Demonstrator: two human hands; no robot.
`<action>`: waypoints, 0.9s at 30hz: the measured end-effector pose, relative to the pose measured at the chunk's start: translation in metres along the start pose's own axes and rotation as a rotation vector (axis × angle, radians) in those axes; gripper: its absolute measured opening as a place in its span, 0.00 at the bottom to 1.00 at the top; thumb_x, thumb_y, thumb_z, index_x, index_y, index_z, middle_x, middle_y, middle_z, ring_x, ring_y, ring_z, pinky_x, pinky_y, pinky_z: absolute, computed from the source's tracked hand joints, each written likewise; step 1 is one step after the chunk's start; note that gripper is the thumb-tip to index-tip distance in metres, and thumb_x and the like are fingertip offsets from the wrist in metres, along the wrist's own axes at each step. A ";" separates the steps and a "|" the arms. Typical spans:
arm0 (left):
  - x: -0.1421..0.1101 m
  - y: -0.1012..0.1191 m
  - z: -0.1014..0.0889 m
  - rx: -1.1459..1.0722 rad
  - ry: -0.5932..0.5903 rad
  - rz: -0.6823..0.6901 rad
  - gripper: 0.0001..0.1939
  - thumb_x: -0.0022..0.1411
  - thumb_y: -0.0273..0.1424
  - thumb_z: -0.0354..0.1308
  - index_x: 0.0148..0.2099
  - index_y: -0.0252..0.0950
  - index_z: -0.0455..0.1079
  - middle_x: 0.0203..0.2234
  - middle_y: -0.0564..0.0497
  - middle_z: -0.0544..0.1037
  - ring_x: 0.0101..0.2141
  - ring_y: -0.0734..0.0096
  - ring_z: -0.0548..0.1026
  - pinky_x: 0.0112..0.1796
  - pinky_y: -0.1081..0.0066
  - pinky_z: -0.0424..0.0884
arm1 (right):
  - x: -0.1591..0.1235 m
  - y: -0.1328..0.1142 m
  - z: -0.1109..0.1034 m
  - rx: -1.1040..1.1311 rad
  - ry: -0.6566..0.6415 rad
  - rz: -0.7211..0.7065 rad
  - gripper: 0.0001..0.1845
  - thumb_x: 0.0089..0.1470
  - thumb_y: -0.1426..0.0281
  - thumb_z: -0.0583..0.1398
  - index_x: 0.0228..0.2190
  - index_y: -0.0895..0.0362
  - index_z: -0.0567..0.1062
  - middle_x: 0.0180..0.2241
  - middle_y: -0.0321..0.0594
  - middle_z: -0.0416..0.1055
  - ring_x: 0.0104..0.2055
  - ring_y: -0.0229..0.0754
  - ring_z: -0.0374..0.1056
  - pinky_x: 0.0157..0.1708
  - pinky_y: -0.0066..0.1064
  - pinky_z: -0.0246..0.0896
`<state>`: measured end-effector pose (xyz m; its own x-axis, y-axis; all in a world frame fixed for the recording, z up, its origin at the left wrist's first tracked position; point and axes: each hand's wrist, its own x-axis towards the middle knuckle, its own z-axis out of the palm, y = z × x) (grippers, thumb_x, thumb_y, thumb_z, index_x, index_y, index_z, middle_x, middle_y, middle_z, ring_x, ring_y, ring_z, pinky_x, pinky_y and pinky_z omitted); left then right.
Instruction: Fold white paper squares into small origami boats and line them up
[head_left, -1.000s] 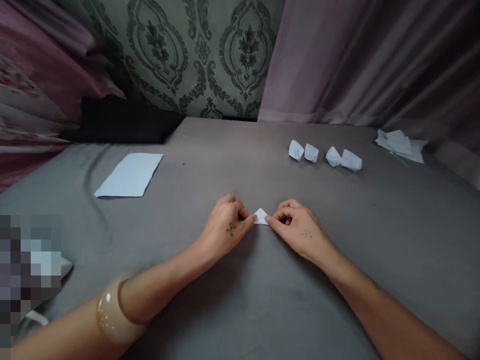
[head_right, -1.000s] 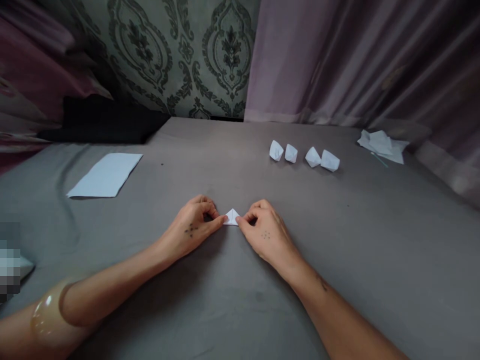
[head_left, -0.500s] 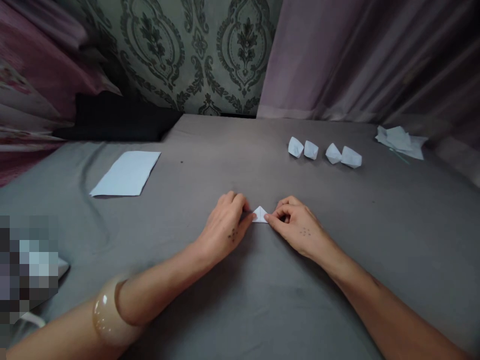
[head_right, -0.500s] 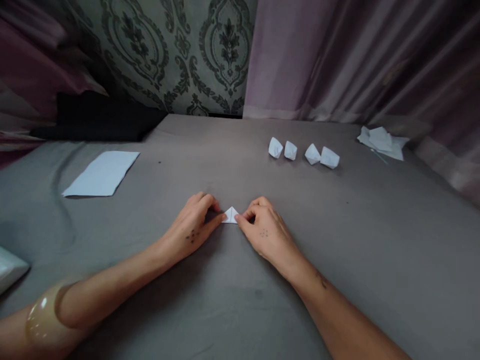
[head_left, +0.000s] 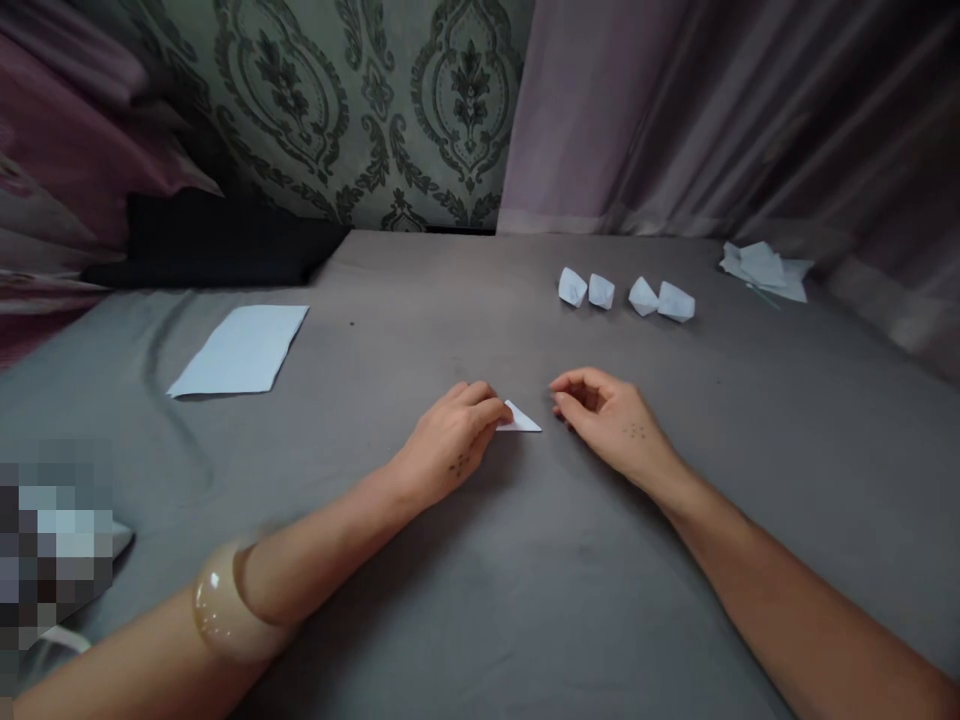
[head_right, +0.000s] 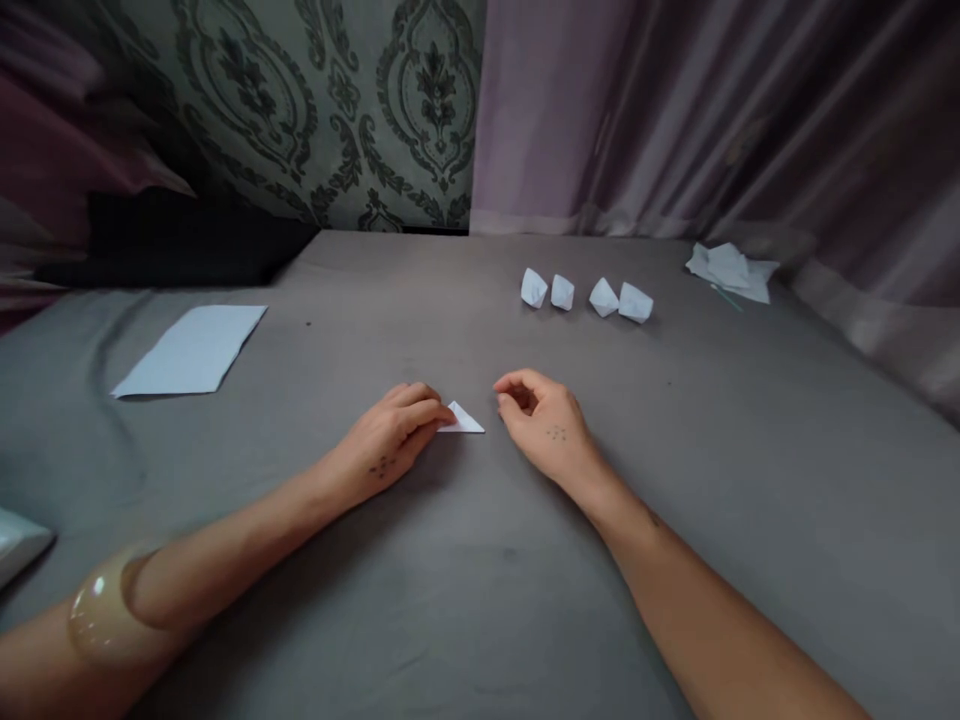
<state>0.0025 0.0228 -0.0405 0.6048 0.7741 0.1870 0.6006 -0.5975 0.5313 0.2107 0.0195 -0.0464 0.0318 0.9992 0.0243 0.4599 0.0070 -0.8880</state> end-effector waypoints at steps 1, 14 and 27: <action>0.000 0.000 0.000 -0.004 0.001 -0.002 0.15 0.68 0.27 0.42 0.43 0.37 0.71 0.36 0.48 0.72 0.37 0.67 0.68 0.40 0.67 0.66 | -0.003 -0.001 0.003 0.014 0.014 -0.023 0.07 0.52 0.68 0.58 0.34 0.55 0.72 0.29 0.37 0.73 0.30 0.38 0.70 0.31 0.31 0.63; -0.003 -0.002 0.002 -0.071 0.171 -0.187 0.06 0.60 0.27 0.53 0.40 0.35 0.68 0.32 0.49 0.72 0.35 0.67 0.68 0.37 0.67 0.66 | -0.037 -0.027 0.025 -0.493 -0.187 -0.504 0.18 0.56 0.80 0.50 0.46 0.55 0.70 0.42 0.44 0.68 0.44 0.45 0.65 0.45 0.39 0.63; -0.012 0.010 -0.010 -0.087 0.159 -0.405 0.07 0.56 0.30 0.55 0.28 0.36 0.72 0.26 0.50 0.74 0.32 0.67 0.69 0.35 0.67 0.66 | -0.036 -0.024 0.028 -0.576 -0.213 -0.526 0.22 0.56 0.79 0.50 0.50 0.55 0.70 0.43 0.46 0.67 0.44 0.48 0.64 0.44 0.42 0.65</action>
<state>-0.0039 0.0095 -0.0294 0.2374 0.9689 0.0703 0.7221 -0.2244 0.6544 0.1738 -0.0154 -0.0391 -0.4586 0.8574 0.2336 0.7546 0.5145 -0.4073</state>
